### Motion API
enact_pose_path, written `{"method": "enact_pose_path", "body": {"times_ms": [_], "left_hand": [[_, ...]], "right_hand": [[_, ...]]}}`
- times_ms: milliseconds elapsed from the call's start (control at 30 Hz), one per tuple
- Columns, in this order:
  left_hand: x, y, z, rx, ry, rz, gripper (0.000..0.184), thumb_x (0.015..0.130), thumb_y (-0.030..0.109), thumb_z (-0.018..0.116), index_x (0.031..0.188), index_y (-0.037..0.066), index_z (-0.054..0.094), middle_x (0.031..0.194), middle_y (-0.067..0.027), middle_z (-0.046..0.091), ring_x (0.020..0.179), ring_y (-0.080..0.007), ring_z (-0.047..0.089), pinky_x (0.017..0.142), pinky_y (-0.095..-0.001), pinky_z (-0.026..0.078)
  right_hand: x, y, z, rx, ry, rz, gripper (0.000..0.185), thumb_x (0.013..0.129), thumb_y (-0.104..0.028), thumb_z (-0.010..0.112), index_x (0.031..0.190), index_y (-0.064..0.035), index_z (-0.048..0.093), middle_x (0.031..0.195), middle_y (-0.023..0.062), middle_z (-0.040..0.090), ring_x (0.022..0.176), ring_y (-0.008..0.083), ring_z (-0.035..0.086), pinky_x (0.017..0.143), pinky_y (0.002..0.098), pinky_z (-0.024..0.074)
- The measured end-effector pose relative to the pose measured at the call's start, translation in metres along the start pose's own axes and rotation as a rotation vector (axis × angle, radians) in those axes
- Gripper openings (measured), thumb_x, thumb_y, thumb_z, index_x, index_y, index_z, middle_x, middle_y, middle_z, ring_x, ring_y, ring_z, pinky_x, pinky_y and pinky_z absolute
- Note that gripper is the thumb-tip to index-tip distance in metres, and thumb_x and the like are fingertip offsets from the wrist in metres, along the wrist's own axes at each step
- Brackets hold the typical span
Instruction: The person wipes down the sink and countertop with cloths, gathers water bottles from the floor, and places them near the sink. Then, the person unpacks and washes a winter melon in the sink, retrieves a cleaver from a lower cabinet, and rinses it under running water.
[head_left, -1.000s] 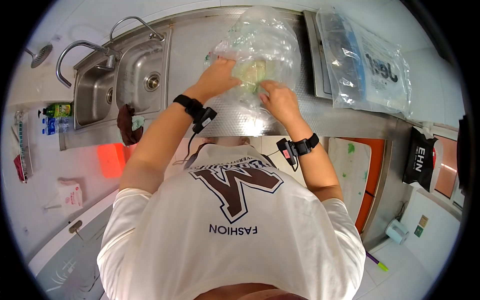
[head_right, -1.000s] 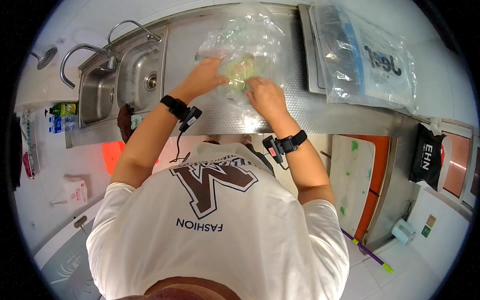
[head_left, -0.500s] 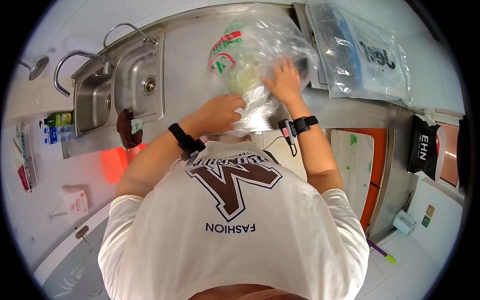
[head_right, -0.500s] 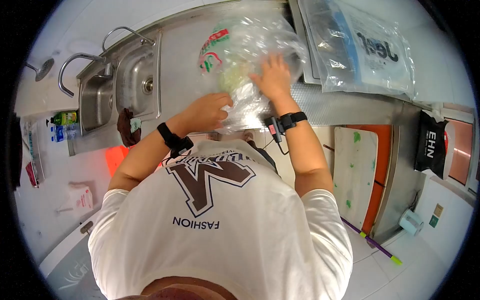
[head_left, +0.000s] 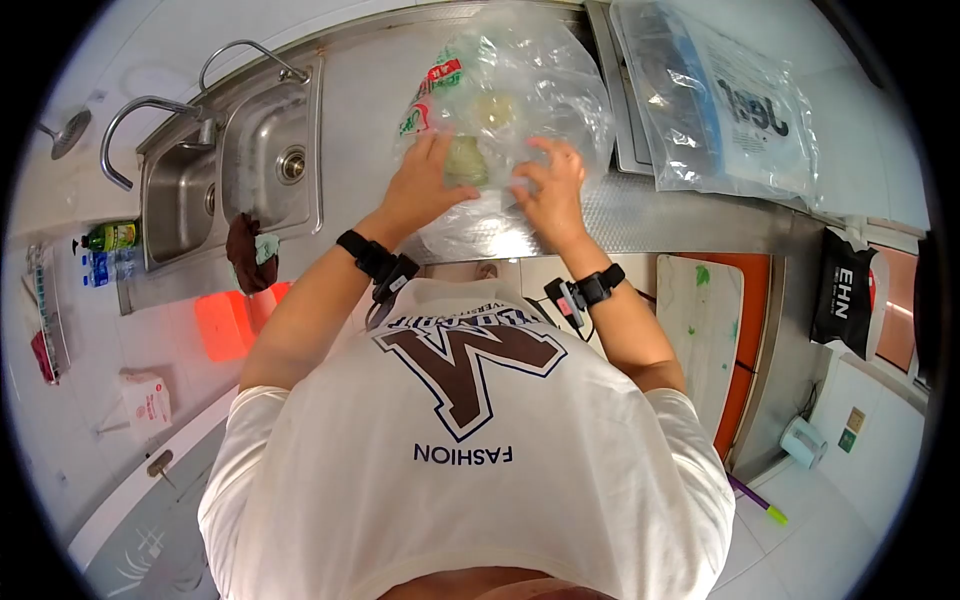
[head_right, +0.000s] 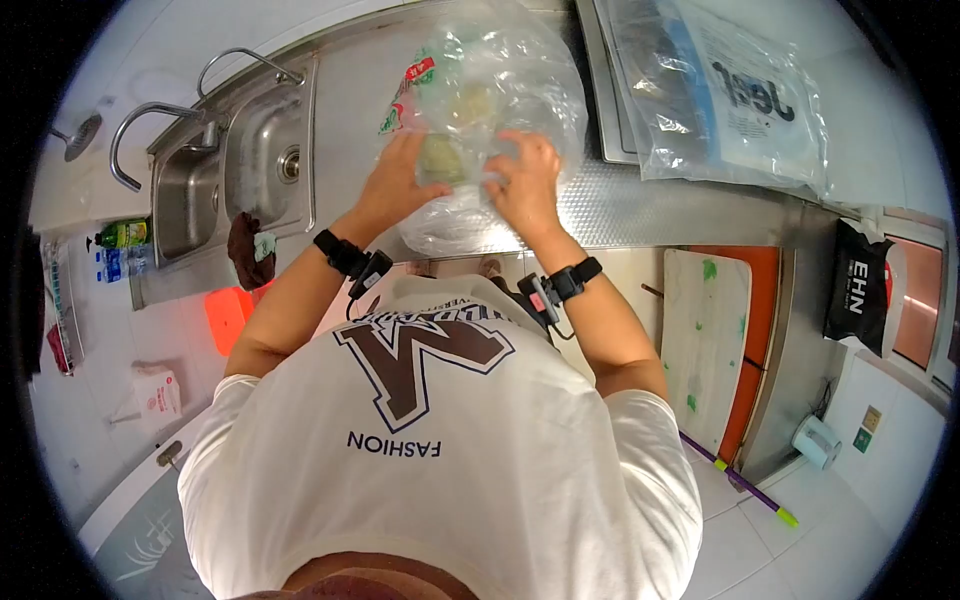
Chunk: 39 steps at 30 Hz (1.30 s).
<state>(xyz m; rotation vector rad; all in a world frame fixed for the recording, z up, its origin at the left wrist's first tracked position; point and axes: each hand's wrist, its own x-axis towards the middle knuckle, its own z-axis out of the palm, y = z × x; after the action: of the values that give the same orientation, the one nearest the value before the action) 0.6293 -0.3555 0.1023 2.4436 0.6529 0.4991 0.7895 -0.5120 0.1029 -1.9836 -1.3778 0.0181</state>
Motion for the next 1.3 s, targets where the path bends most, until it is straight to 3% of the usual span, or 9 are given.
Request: {"method": "enact_pose_path", "body": {"times_ms": [233,333,767,867,967,1067,1167,1233,1300], "left_hand": [[0.006,0.009,-0.022,0.146,-0.376,0.220,0.041,0.061,0.014,0.079,0.097,0.004,0.062,0.101,-0.0132,0.061,0.104,-0.0340,0.056,0.094,-0.0440,0.043],[0.008,-0.002,-0.043,-0.115,-0.050,0.363,0.034,0.058,0.008,0.080,0.087,0.005,0.061,0.091,-0.0101,0.061,0.094,-0.0329,0.057,0.094,-0.0450,0.043],[-0.017,0.036,-0.094,0.052,-0.472,0.332,0.034,0.064,0.031,0.081,0.081,0.006,0.067,0.077,-0.0053,0.062,0.092,-0.0294,0.057,0.092,-0.0426,0.045],[-0.009,0.043,-0.077,0.041,-0.461,0.025,0.026,0.074,0.028,0.075,0.084,0.005,0.068,0.080,-0.0069,0.064,0.088,-0.0306,0.059,0.084,-0.0422,0.047],[-0.013,0.034,-0.037,0.013,-0.467,0.677,0.022,0.083,0.026,0.067,0.091,0.005,0.070,0.080,-0.0083,0.065,0.083,-0.0324,0.060,0.078,-0.0429,0.047],[-0.031,0.029,-0.015,-0.124,-1.007,0.266,0.023,0.089,0.025,0.061,0.093,0.004,0.070,0.086,-0.0114,0.066,0.082,-0.0335,0.061,0.081,-0.0437,0.048],[-0.019,-0.003,-0.007,-0.040,-0.815,0.185,0.030,0.094,0.029,0.055,0.105,0.004,0.068,0.099,-0.0151,0.068,0.087,-0.0331,0.063,0.082,-0.0417,0.050],[-0.007,-0.003,-0.019,-0.341,-0.461,-0.388,0.032,0.096,0.023,0.054,0.119,0.003,0.061,0.111,-0.0181,0.066,0.093,-0.0337,0.065,0.082,-0.0385,0.053],[0.004,-0.024,-0.010,-0.357,-0.388,-0.391,0.033,0.093,0.020,0.055,0.121,0.003,0.061,0.118,-0.0196,0.063,0.100,-0.0350,0.062,0.086,-0.0410,0.051]], "right_hand": [[-0.001,-0.018,-0.007,0.418,-0.201,-0.251,0.029,0.067,-0.016,0.083,0.091,-0.0089,0.068,0.096,0.0045,0.067,0.081,0.0228,0.061,0.069,0.0314,0.0486],[0.006,-0.014,-0.033,0.423,-0.269,0.109,0.041,0.071,-0.021,0.083,0.108,-0.0108,0.070,0.092,0.0089,0.069,0.070,0.0257,0.063,0.067,0.0330,0.0529],[0.038,-0.023,-0.076,-0.520,0.593,-0.132,0.023,0.077,-0.012,0.074,0.099,-0.0164,0.071,0.094,0.0058,0.069,0.089,0.0248,0.061,0.085,0.0372,0.0460],[0.020,-0.036,-0.042,0.124,0.339,-0.374,0.015,0.080,-0.009,0.069,0.094,-0.0111,0.068,0.093,0.0101,0.069,0.086,0.0286,0.062,0.078,0.0399,0.0486],[0.009,-0.037,-0.015,0.352,-0.172,-0.342,0.012,0.083,-0.014,0.066,0.092,-0.0065,0.066,0.090,0.0140,0.069,0.085,0.0314,0.064,0.075,0.0411,0.0502],[-0.002,-0.025,-0.007,0.061,-0.590,-0.040,0.020,0.084,-0.022,0.064,0.091,-0.0026,0.065,0.087,0.0170,0.069,0.089,0.0341,0.066,0.077,0.0418,0.0515],[-0.004,-0.002,-0.015,-0.279,-0.726,0.227,0.028,0.082,-0.025,0.067,0.093,0.0004,0.064,0.092,0.0190,0.069,0.095,0.0353,0.065,0.082,0.0417,0.0521],[-0.005,0.013,-0.016,-0.356,-0.753,0.330,0.031,0.079,-0.023,0.071,0.097,0.0016,0.064,0.098,0.0203,0.069,0.099,0.0356,0.065,0.084,0.0418,0.0522],[-0.012,0.031,-0.004,-0.176,-0.386,0.216,0.052,0.075,-0.016,0.076,0.119,0.0049,0.058,0.109,0.0243,0.065,0.099,0.0368,0.064,0.084,0.0448,0.0521]]}}
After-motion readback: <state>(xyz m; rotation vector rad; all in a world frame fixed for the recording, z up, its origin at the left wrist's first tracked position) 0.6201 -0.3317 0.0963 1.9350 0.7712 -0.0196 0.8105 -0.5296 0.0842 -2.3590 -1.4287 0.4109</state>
